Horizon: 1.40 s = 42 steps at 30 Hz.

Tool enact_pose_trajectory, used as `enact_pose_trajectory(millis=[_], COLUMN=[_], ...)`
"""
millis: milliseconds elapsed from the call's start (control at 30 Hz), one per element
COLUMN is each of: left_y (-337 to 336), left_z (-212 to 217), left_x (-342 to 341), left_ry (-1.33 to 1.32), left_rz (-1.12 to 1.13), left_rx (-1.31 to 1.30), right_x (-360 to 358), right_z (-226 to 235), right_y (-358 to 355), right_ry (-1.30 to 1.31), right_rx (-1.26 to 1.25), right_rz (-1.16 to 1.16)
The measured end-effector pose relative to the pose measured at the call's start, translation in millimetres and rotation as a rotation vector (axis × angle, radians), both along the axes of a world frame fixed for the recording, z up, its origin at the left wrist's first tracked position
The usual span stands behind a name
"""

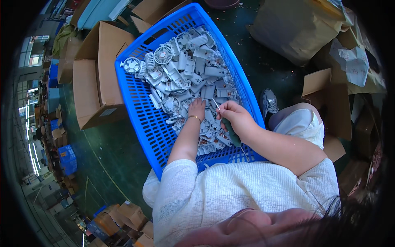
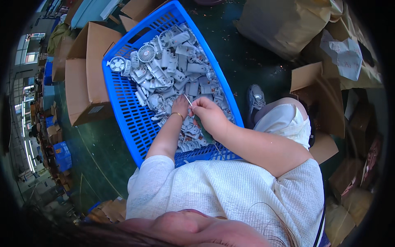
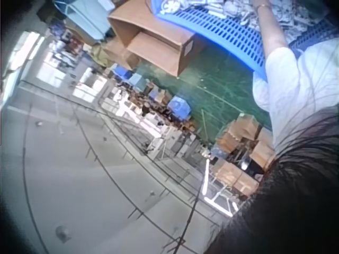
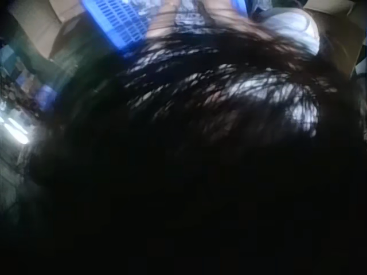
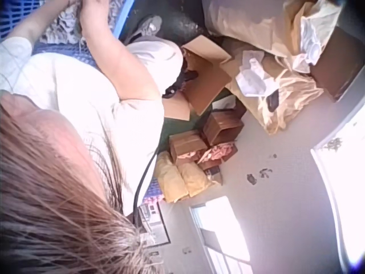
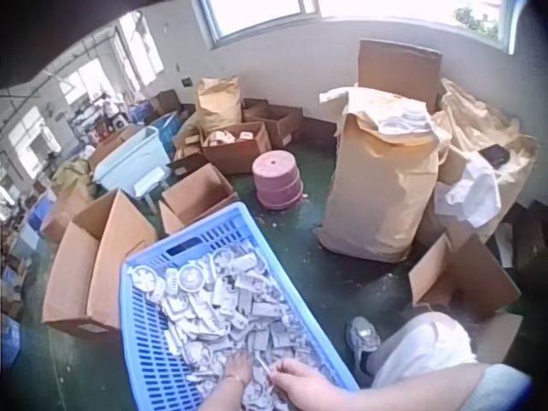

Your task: The person takes plastic casing parts and small components from a blue basket, fits them together by hand and with a hand tool, and tosses the assembled pieces into a cardboard box.

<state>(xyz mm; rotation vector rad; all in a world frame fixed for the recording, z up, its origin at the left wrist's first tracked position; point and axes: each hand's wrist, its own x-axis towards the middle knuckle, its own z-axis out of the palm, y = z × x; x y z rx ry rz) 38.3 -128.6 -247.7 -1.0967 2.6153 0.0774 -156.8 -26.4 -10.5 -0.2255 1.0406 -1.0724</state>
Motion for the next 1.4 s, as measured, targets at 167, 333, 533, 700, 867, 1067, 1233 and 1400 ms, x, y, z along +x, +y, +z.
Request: enact_pose_trajectory(millis=[167,333,533,700,867,1067,1233,1400], left_y=[-11.5,-9.7,20.1,69.4,102.7,110.2,120.4,129.5], left_z=[12.1,34.1,99.5,162.7,207.2,211.8,223.8,224.0], left_x=[-19.9,-13.1,2.2,-1.7,-18.6,-12.2,-14.4,-13.5], left_ry=[-0.024,0.064,0.888,1.513,1.480,1.498,1.386,1.304], left_rz=[0.017,0.094,0.630,0.898,0.801,0.701,0.733,0.737], left_rx=[-0.067,-0.052,0.394,0.694,0.389,0.138,0.240,0.260], right_x=[0.1,2.0,5.8,11.8,18.8,19.9,18.9,16.5], right_z=[-1.6,-8.8,-17.2,-21.7,-20.7,2.6,7.9,16.9], right_y=[-1.4,-2.4,-3.8,-3.8,0.5,18.0,24.9,28.4], right_ry=[0.011,0.039,0.116,0.236,0.361,0.775,1.076,1.104], right_rx=[0.073,0.056,0.036,0.008,-0.183,-0.636,-0.754,-0.768], right_rz=[0.021,0.013,0.031,0.092,0.100,0.154,0.327,0.418])
